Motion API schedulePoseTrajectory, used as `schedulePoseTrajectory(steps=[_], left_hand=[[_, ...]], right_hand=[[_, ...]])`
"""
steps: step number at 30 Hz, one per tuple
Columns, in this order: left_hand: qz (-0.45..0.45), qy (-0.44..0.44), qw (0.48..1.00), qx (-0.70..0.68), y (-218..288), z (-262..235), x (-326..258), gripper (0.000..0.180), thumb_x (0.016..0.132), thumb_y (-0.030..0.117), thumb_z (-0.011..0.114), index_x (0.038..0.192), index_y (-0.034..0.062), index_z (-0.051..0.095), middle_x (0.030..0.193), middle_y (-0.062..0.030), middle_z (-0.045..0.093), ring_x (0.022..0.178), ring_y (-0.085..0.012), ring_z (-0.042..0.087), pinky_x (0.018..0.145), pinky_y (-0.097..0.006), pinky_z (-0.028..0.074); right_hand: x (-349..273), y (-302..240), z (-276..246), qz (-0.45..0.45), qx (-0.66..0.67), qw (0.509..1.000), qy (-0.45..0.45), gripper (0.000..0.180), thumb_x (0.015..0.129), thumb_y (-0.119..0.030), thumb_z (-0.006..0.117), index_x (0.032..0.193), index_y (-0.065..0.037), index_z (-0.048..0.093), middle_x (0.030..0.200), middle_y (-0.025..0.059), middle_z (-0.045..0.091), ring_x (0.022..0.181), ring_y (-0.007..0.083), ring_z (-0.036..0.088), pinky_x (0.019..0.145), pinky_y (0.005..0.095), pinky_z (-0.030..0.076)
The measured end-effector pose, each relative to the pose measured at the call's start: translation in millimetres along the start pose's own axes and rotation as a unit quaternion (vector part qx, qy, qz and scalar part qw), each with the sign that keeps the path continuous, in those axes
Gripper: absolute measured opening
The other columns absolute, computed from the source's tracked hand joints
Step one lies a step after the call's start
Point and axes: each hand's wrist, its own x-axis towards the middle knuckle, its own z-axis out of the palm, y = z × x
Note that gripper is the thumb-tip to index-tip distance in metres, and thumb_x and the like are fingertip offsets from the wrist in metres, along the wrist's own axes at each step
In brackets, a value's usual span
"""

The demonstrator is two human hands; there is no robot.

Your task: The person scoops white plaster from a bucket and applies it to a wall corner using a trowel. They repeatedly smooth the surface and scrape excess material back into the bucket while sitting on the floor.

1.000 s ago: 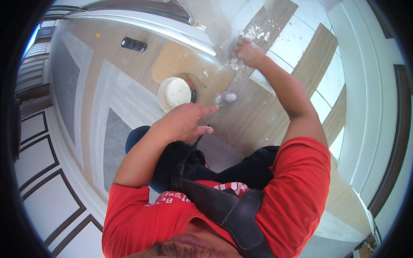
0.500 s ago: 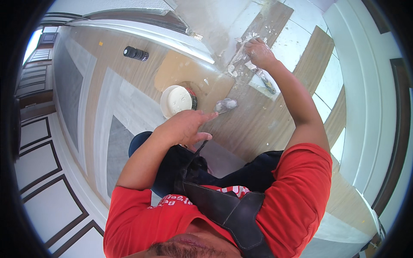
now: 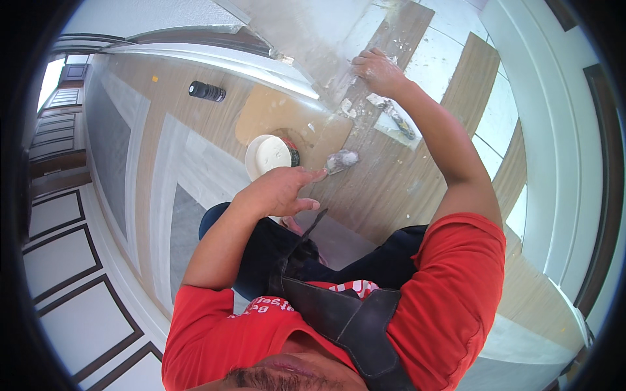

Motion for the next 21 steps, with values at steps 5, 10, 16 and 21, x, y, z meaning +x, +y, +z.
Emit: schedulePoseTrajectory(steps=[5,10,16,21], left_hand=[[0.02,0.011,1.0,0.002,-0.5,2.1,3.8,0.073,0.091,0.033,0.076,0.154,0.0108,0.047,0.125,-0.0246,0.065,0.117,-0.0414,0.063,0.103,-0.045,0.049],[0.001,0.004,1.0,-0.004,4.4,0.3,-3.3,0.072,0.091,0.033,0.076,0.153,0.0102,0.048,0.123,-0.0247,0.066,0.116,-0.0421,0.063,0.103,-0.046,0.049],[0.014,0.008,1.0,-0.006,0.7,2.2,1.6,0.072,0.091,0.033,0.076,0.153,0.0102,0.048,0.122,-0.0247,0.066,0.115,-0.042,0.063,0.102,-0.046,0.049],[0.008,0.002,1.0,-0.01,0.9,-1.3,1.1,0.072,0.091,0.033,0.076,0.154,0.0115,0.048,0.122,-0.0245,0.066,0.114,-0.042,0.063,0.102,-0.046,0.049]], right_hand=[[20.8,0.0,-12.5,-0.018,-0.029,0.997,0.066,0.018,0.082,-0.004,0.068,0.098,-0.01,0.072,0.105,0.006,0.07,0.11,0.0271,0.063,0.1,0.043,0.047],[18.4,17.3,-52.0,0.041,0.058,0.991,0.112,0.014,0.083,-0.004,0.067,0.096,-0.008,0.072,0.103,0.0098,0.07,0.107,0.0314,0.064,0.103,0.0461,0.048],[-18.0,25.1,-10.1,0.027,-0.027,0.999,-0.017,0.011,0.082,-0.005,0.064,0.09,-0.007,0.071,0.099,0.0078,0.067,0.105,0.0288,0.062,0.105,0.0454,0.046],[-29.9,2.8,34.6,-0.007,-0.032,0.99,-0.135,0.006,0.082,-0.009,0.064,0.083,-0.011,0.07,0.097,0.0038,0.063,0.106,0.0229,0.058,0.104,0.0402,0.043]])
